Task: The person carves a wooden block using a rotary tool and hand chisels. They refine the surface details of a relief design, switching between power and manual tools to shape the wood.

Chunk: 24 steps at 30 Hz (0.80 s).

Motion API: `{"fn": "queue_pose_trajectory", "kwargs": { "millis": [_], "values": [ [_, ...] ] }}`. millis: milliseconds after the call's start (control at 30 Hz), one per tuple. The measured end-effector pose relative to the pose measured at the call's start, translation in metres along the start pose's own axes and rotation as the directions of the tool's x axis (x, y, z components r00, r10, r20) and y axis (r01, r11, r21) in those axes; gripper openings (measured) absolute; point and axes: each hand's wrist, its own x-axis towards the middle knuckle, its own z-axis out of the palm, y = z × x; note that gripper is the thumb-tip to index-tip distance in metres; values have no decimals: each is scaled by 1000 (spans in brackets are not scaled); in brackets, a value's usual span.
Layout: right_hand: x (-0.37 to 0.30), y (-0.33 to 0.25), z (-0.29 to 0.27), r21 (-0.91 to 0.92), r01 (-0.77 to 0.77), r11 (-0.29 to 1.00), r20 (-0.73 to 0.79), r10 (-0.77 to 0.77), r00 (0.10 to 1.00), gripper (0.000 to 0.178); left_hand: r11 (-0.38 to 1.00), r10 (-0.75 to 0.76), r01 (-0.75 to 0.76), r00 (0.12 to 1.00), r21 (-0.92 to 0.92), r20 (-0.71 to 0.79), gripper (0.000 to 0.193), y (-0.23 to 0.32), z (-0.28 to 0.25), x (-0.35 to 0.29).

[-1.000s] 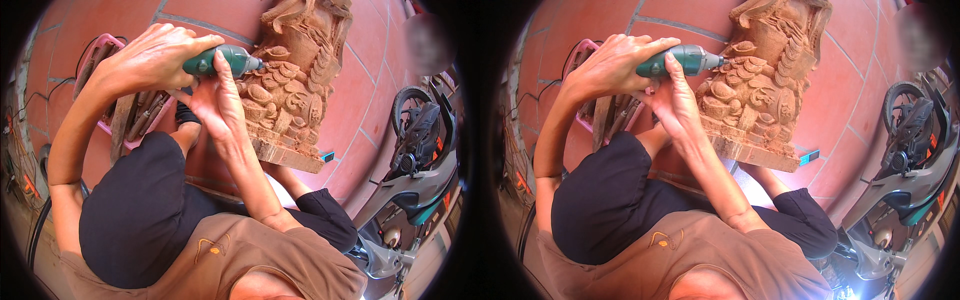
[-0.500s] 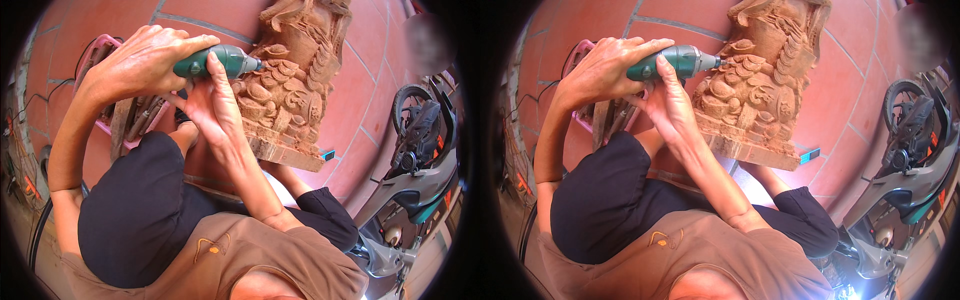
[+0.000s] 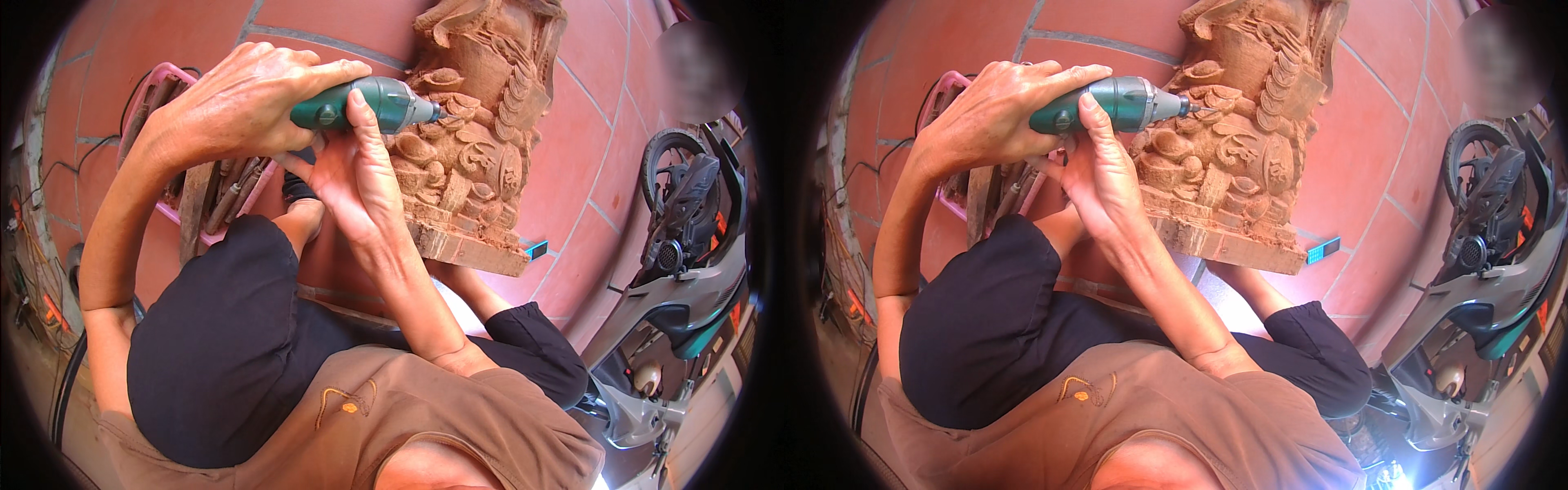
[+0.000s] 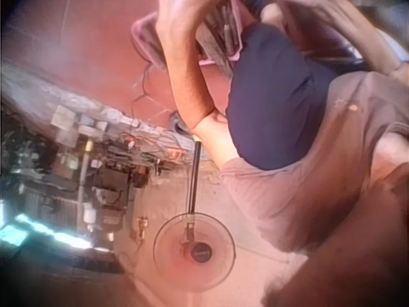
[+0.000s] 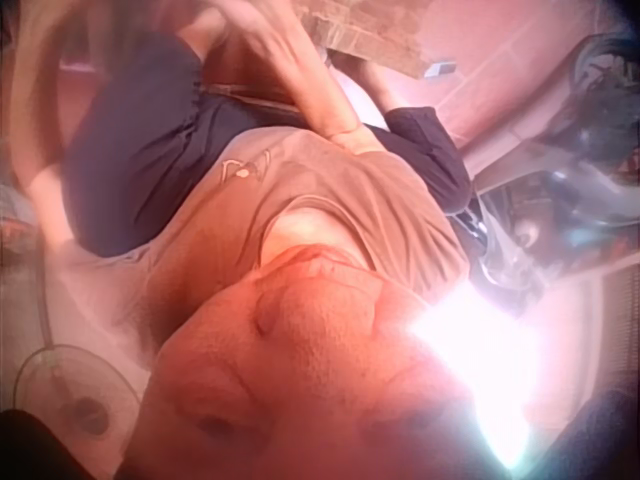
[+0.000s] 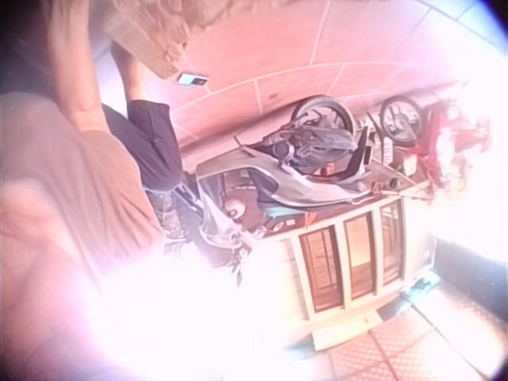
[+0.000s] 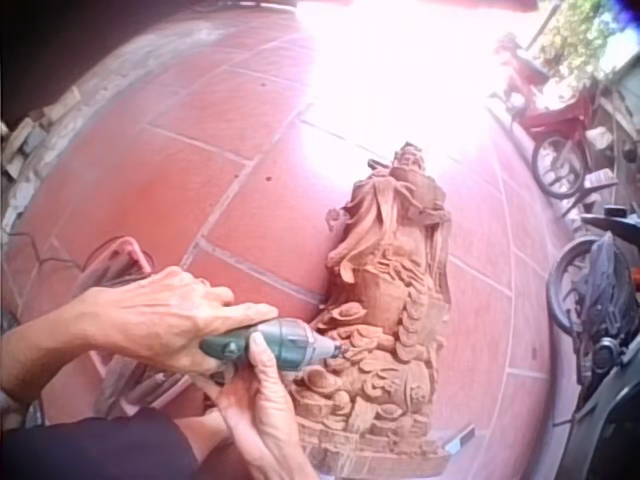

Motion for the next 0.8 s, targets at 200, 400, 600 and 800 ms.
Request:
{"fn": "queue_pose_trajectory", "kwargs": {
  "millis": [200, 400, 600, 800],
  "values": [
    [0, 0, -3, -3, 11, 1000, -17, -11, 1000, 52, 1000, 17, -16, 1000, 11, -20, 79, 0, 2, 1],
    [2, 4, -1, 15, 14, 1000, 15, -14, 1000, 51, 1000, -30, 29, 999, 12, 28, 78, -3, 1, -1],
    [7, 8, -3, 32, 1, 999, 23, -2, 1000, 52, 998, -42, 41, 999, 56, 26, 77, -6, 2, -6],
    [11, 9, -1, 16, 4, 1000, 40, -5, 999, 54, 997, -62, 59, 997, 56, 55, 77, -8, -2, -5]
  ]
}}
